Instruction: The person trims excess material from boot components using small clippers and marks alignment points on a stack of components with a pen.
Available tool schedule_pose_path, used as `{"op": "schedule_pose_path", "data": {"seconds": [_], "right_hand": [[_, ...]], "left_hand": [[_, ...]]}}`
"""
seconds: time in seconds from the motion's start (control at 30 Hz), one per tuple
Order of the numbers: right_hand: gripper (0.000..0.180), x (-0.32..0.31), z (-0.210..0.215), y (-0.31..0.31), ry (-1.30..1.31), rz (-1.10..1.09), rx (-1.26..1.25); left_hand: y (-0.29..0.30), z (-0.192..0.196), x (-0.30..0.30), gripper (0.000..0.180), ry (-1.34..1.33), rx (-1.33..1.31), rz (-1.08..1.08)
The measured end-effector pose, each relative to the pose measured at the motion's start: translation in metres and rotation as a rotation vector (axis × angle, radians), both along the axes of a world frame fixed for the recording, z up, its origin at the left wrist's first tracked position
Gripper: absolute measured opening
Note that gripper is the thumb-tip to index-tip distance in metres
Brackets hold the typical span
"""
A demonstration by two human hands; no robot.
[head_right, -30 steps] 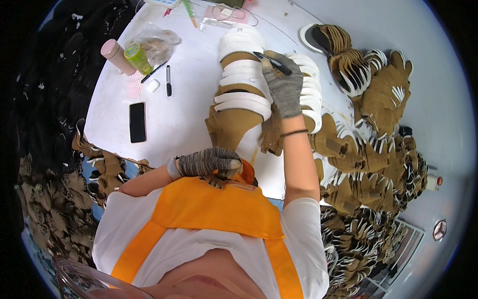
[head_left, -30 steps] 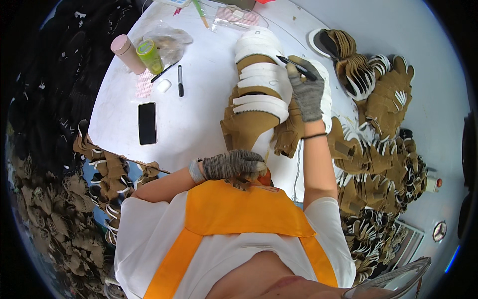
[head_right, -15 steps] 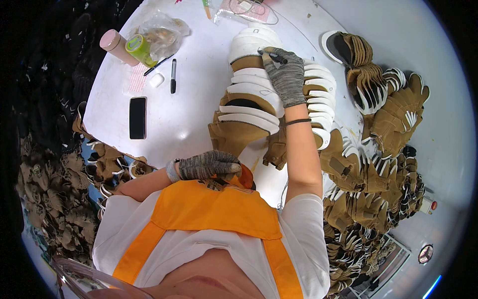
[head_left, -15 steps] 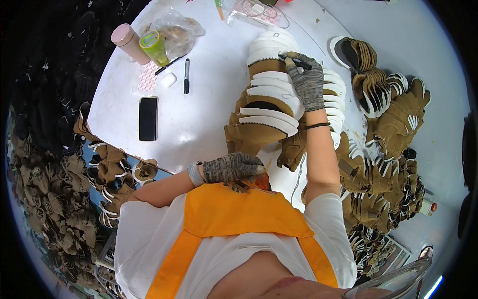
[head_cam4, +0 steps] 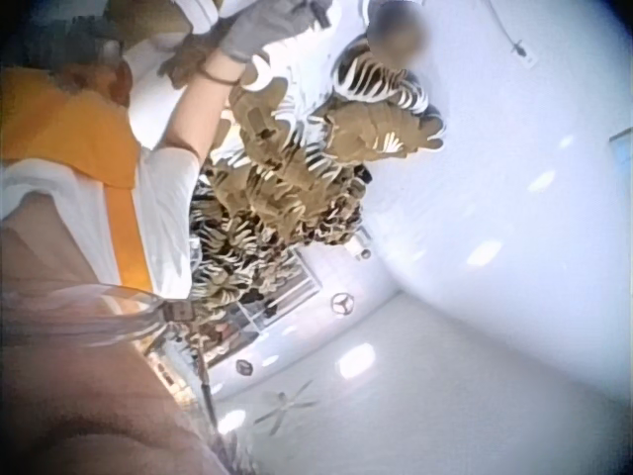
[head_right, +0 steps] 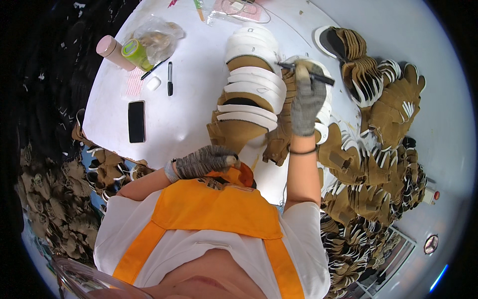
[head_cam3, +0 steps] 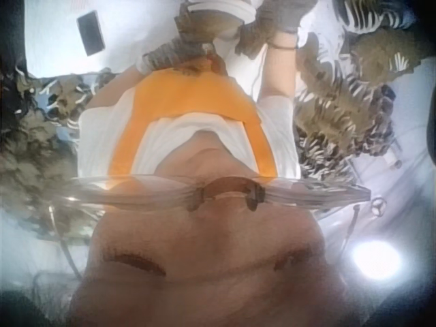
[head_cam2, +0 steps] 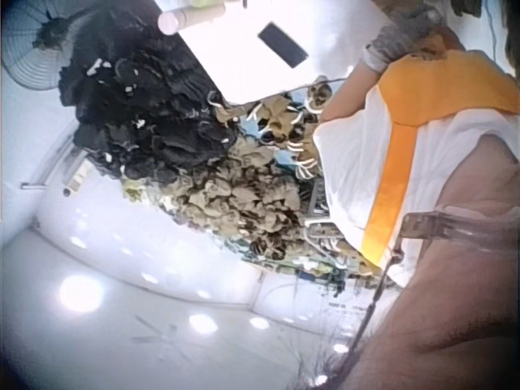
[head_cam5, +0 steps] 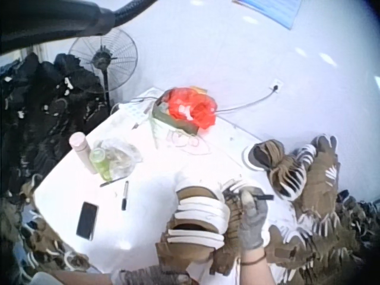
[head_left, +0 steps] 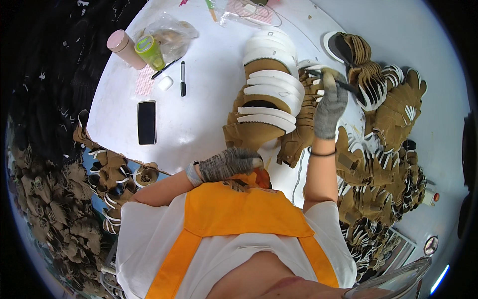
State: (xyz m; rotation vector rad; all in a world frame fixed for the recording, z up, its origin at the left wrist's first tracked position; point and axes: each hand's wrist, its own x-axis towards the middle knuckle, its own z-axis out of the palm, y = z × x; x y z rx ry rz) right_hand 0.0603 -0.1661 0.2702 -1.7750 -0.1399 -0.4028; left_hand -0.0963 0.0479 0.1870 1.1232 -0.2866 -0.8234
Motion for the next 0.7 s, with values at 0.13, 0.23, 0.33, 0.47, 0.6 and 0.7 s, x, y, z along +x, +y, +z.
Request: {"op": "schedule_pose_path", "data": {"seconds": [0.13,0.23,0.33,0.47,0.6,0.7], "right_hand": [[0.026,-0.077,0.003,0.003,0.146,0.067,0.157],[0.028,-0.109,0.015,0.002,0.283,0.071,0.28],[0.028,-0.124,0.02,-0.005,0.277,0.081,0.371],[0.026,-0.144,0.028,-0.012,0.198,0.061,0.138],[0.022,-0.161,0.038,-0.01,0.067,0.085,-0.035],[0.024,-0.178,0.036,-0.022,0.211,0.2,-0.087]], "left_hand": [[-0.004,0.01,0.009,0.034,-0.251,0.278,0.211],[-0.01,0.009,0.02,0.032,-0.33,0.266,0.389],[-0.016,0.018,0.024,0.031,-0.436,0.304,0.4],[-0.028,0.041,0.022,0.032,-0.466,0.261,0.359],[-0.035,0.058,0.005,0.032,-0.445,0.229,0.312],[-0.034,0.067,-0.007,0.032,-0.389,0.282,0.159]]}}
